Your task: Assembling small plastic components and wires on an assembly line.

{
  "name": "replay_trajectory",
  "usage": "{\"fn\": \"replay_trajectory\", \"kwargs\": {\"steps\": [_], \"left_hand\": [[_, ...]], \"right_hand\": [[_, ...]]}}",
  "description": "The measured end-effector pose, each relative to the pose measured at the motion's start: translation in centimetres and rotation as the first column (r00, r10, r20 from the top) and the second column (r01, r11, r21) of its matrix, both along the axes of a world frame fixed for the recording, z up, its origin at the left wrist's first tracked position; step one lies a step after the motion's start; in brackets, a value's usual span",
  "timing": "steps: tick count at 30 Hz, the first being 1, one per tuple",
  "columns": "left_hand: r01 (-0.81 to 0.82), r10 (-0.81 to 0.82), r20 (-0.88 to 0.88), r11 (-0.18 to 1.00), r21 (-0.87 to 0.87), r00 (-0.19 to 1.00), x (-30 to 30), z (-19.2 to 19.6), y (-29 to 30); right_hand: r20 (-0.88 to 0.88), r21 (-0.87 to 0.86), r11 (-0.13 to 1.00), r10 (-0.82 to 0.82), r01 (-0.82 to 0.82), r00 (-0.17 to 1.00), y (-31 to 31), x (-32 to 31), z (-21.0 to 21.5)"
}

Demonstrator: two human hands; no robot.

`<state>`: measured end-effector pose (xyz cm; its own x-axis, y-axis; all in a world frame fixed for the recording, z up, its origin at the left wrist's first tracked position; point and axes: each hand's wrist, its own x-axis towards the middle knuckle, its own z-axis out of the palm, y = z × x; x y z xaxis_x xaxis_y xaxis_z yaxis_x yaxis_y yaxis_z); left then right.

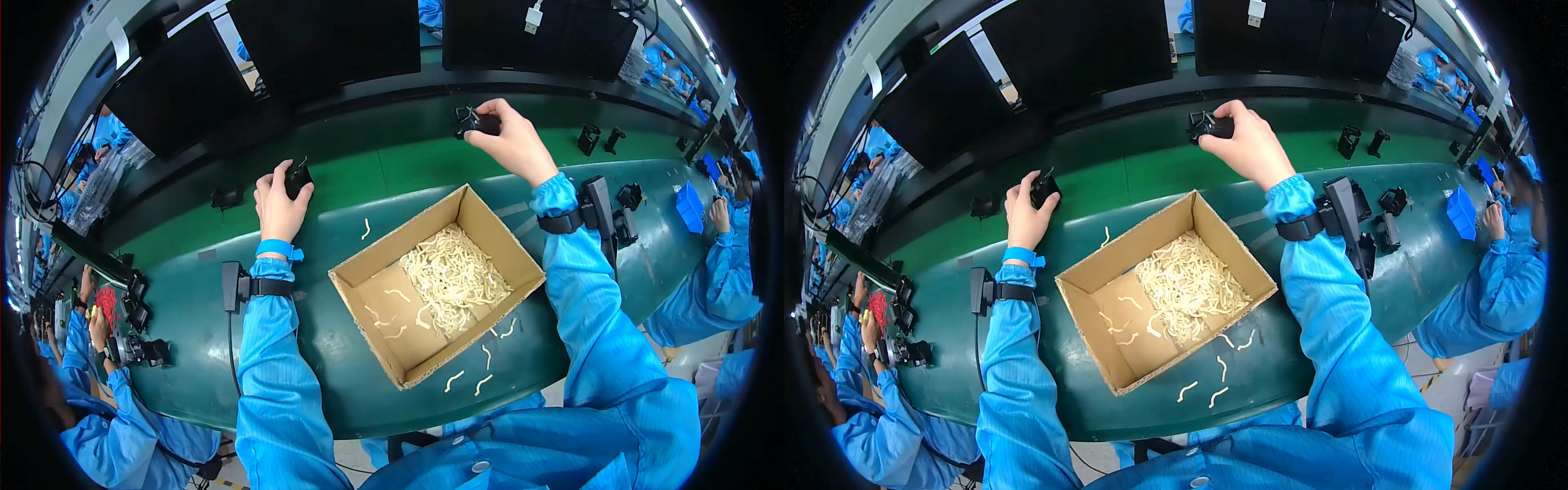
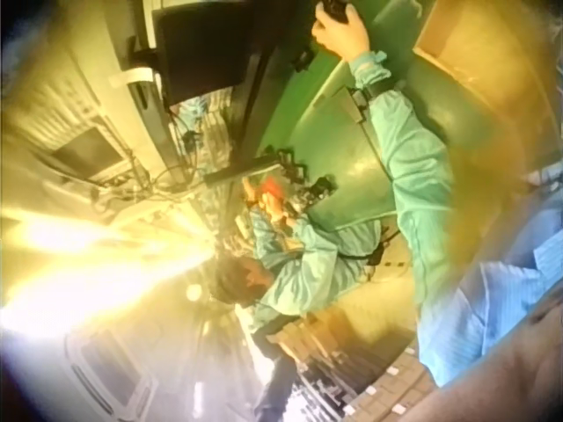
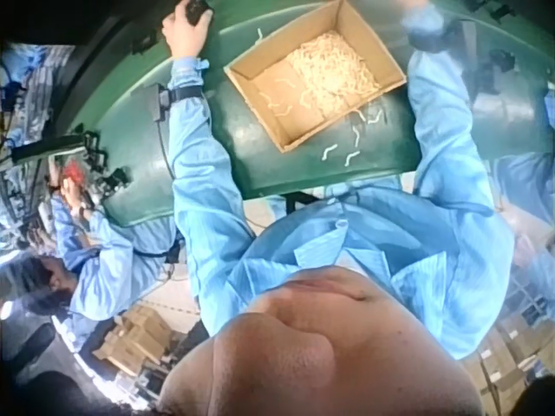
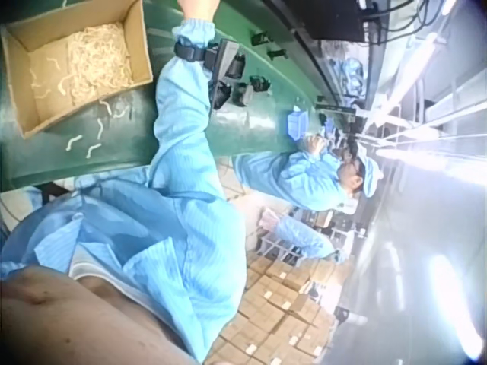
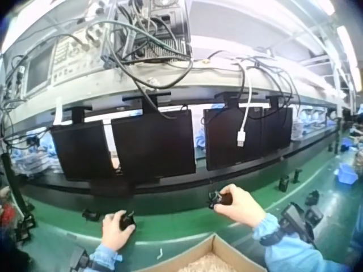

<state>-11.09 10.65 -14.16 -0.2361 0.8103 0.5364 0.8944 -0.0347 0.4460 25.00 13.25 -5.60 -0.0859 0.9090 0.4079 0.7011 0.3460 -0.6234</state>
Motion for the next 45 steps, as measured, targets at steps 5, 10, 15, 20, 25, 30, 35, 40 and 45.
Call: {"fn": "replay_trajectory", "kwargs": {"steps": [5,10,15,20,25,30,35,40,45], "left_hand": [[0.184,-0.213,0.274,0.974,0.129,0.938,-0.3,1.4,-0.3],[0.494,-0.650,0.411,0.757,0.428,0.639,7.2,10.1,-5.3],[0.810,-0.870,-0.155,0.353,0.468,0.468,10.9,15.2,-11.8],[0.487,-0.696,0.362,0.704,0.517,0.621,12.8,14.9,-14.0],[0.687,-0.524,0.821,0.512,0.516,-0.226,12.6,16.5,-15.3],[0.696,-0.499,0.856,0.566,0.442,-0.138,12.4,16.2,-15.1],[0.552,-0.613,0.785,0.625,0.551,-0.089,12.1,16.0,-15.1],[0.546,-0.621,0.782,0.637,0.544,-0.055,13.1,15.8,-15.2],[0.496,-0.669,0.733,0.683,0.537,0.128,14.3,15.5,-15.5]], "right_hand": [[0.146,0.051,0.997,0.050,-0.058,0.988,-1.9,-1.3,1.1],[-0.175,0.081,0.819,0.573,-0.569,0.800,-7.8,-4.7,4.7],[-0.079,0.294,0.514,0.853,-0.806,0.516,-12.1,-6.2,6.7],[-0.336,0.260,0.679,0.730,-0.686,0.595,-12.3,-5.8,6.4],[-0.085,0.423,0.664,0.707,-0.617,0.702,-10.7,-5.5,6.4],[0.117,0.458,0.693,0.574,-0.557,0.811,-11.0,-5.6,7.0],[-0.102,0.472,0.736,0.593,-0.486,0.799,-13.7,-5.7,7.7],[-0.451,0.384,0.760,0.650,-0.525,0.611,-14.1,-6.1,6.8],[-0.344,0.526,0.765,0.592,-0.373,0.729,-14.5,-6.2,6.9]]}}
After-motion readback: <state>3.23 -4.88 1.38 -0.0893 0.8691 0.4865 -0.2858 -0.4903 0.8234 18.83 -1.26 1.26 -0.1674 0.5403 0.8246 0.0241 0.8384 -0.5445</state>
